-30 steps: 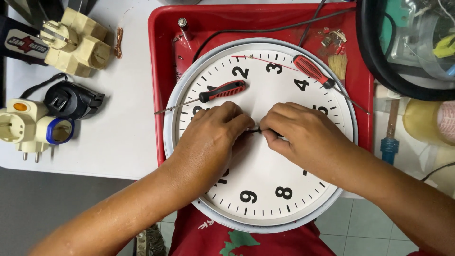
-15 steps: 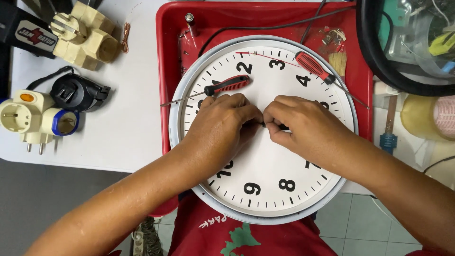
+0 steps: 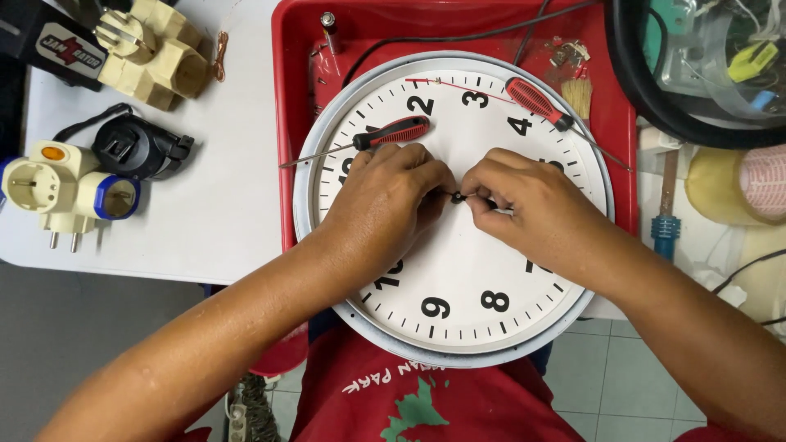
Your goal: Repairing a wall clock by carefully adjusting and aligning the hands using screwdrivers and pliers.
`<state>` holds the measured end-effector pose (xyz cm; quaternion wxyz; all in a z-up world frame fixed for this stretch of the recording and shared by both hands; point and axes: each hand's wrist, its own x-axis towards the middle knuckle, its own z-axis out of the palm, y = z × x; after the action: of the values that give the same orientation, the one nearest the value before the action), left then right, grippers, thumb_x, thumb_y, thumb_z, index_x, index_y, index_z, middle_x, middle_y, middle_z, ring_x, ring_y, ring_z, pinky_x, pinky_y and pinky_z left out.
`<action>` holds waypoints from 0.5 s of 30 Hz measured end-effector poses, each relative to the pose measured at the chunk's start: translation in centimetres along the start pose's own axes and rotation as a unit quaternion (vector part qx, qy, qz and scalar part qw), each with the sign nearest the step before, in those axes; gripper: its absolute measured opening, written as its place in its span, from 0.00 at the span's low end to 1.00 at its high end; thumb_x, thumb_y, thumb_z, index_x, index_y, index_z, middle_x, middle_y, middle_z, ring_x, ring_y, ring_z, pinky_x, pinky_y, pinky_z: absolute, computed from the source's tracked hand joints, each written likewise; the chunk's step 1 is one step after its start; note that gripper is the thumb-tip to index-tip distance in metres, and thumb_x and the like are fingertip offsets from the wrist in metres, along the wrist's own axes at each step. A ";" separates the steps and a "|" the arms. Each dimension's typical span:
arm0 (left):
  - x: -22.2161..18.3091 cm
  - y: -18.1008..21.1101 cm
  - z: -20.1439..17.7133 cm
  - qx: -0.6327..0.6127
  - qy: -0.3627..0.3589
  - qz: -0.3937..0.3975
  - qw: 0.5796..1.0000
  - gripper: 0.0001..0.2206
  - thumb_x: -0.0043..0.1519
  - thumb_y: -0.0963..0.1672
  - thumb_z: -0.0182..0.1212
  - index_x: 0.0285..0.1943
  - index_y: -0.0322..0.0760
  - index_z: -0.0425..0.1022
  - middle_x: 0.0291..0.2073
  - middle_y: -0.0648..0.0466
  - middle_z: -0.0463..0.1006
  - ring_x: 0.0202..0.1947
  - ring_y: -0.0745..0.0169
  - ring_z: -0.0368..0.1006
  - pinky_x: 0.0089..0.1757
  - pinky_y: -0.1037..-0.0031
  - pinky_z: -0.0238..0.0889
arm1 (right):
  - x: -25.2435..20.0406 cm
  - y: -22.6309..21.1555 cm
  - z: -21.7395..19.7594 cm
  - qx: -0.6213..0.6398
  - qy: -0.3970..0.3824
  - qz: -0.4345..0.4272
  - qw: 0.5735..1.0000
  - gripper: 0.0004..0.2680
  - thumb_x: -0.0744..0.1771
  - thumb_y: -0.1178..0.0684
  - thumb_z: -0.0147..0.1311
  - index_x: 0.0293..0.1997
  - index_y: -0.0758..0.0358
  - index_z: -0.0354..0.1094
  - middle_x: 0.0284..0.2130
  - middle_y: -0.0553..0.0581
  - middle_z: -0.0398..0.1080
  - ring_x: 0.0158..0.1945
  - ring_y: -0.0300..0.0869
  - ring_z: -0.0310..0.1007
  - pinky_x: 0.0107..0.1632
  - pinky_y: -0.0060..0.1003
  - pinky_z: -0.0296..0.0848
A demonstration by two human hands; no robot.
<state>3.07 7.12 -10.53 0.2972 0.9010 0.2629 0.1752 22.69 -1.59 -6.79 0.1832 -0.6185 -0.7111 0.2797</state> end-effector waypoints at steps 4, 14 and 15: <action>0.1 -0.2 0.1 -0.003 -0.001 -0.002 1.000 0.06 0.60 0.42 0.62 0.44 0.47 0.79 0.36 0.57 0.75 0.42 0.47 0.72 0.42 0.58 0.59 | -0.5 -0.2 0.2 -0.003 0.031 -0.032 0.999 0.04 0.66 0.62 0.57 0.42 0.61 0.72 0.34 0.50 0.67 0.29 0.39 0.64 0.37 0.36 0.66; 0.5 -0.4 0.0 0.015 -0.011 0.006 1.000 0.06 0.58 0.42 0.63 0.42 0.47 0.80 0.34 0.56 0.76 0.40 0.46 0.73 0.39 0.56 0.60 | -1.9 0.5 1.0 -0.095 0.108 -0.167 0.975 0.07 0.66 0.67 0.62 0.46 0.66 0.75 0.40 0.57 0.73 0.41 0.48 0.71 0.47 0.40 0.72; 0.5 -0.4 0.0 0.016 -0.011 0.006 1.000 0.05 0.59 0.42 0.64 0.42 0.47 0.80 0.34 0.56 0.77 0.39 0.47 0.73 0.38 0.57 0.61 | -2.0 0.7 1.1 -0.119 0.113 -0.179 0.970 0.08 0.66 0.66 0.64 0.47 0.65 0.76 0.40 0.56 0.73 0.41 0.47 0.70 0.47 0.39 0.72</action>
<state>3.33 7.73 -10.69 0.2847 0.9090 0.2569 0.1632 22.90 -3.65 -7.98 0.2344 -0.5263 -0.8130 0.0847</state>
